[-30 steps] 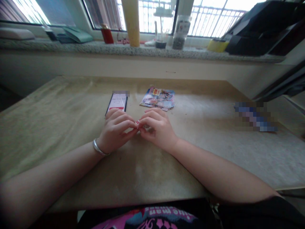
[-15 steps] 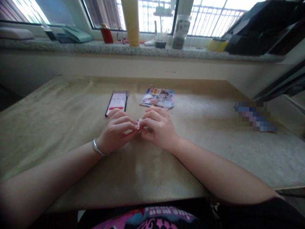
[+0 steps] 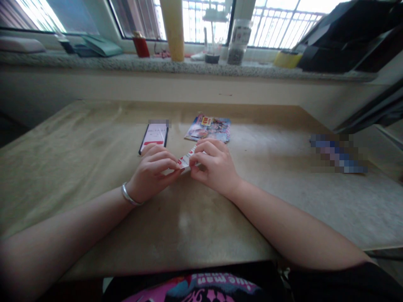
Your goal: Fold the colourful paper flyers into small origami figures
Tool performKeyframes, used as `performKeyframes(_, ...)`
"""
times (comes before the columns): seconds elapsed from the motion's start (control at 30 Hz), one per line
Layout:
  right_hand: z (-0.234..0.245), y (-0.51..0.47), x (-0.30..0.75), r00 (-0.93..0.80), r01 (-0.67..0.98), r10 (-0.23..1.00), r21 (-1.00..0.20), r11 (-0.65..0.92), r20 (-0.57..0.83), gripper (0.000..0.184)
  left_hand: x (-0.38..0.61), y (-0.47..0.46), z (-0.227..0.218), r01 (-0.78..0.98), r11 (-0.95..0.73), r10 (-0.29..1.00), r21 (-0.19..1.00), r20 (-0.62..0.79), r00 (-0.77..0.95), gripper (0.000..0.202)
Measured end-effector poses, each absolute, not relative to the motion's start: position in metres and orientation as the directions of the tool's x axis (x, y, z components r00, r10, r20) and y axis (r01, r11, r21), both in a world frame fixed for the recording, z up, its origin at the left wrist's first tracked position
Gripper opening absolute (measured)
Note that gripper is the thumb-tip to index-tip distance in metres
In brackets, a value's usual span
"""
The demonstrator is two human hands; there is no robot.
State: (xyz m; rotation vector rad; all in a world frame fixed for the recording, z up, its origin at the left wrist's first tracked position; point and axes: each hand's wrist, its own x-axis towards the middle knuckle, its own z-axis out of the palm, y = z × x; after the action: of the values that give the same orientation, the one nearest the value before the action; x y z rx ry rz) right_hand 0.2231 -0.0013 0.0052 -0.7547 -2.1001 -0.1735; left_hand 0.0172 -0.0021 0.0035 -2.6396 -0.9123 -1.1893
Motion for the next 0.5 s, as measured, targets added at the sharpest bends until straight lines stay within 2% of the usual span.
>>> performKeyframes(0.5, 0.0071, -0.0006, 0.2302, -0.441, 0.625, 0.445, -0.089, 0.776, 0.779, 0.008, 0.0158, -0.0018, 0.0053, 0.566, -0.814, 0.464, 0.132, 0.734, 0.497, 0.016)
